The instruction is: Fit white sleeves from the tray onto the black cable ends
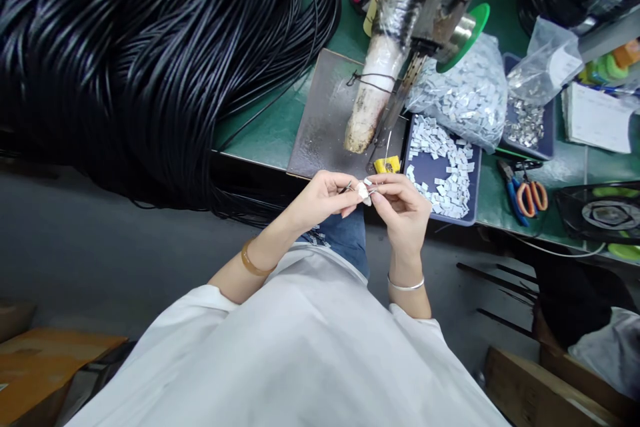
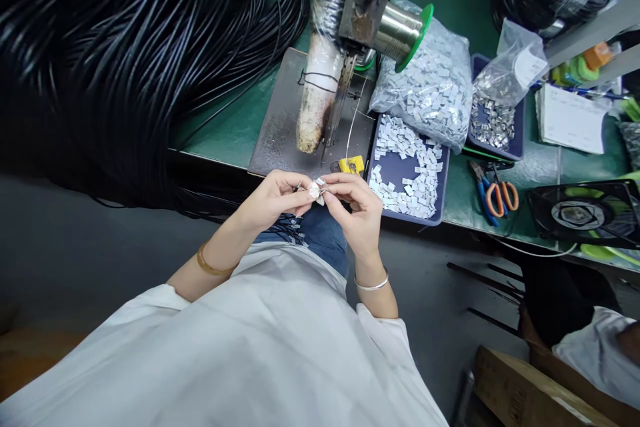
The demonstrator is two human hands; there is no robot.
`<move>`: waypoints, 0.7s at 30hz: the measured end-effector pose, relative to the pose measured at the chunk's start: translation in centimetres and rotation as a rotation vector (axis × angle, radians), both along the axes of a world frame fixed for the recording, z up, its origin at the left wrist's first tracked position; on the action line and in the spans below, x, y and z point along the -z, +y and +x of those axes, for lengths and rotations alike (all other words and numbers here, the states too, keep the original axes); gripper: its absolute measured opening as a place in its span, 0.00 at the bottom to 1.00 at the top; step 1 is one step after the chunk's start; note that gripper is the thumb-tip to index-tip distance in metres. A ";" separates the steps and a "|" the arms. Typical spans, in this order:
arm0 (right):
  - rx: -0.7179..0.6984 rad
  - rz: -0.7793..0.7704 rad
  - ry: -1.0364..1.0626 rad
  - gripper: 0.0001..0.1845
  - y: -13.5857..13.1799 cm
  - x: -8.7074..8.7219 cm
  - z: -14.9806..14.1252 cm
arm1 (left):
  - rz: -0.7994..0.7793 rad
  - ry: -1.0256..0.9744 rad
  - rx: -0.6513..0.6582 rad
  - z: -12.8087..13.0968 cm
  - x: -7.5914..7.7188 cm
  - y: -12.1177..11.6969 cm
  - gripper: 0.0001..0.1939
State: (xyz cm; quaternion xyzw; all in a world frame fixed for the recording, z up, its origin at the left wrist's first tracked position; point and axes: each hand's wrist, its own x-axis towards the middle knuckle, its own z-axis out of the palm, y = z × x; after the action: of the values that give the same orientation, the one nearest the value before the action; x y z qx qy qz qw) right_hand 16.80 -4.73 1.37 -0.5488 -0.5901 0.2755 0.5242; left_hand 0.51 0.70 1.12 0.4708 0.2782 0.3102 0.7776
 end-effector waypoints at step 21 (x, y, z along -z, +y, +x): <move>0.166 0.331 -0.437 0.10 -0.4 -0.4 -0.8 | 0.024 0.037 -0.368 1.3 0.3 0.3 0.08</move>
State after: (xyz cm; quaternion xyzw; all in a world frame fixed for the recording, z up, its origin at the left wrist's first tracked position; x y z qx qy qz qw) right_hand 16.02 -5.09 1.74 -0.5484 -0.6791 0.0070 0.4879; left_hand 1.79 1.04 0.84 0.4271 0.3700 0.4418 0.6968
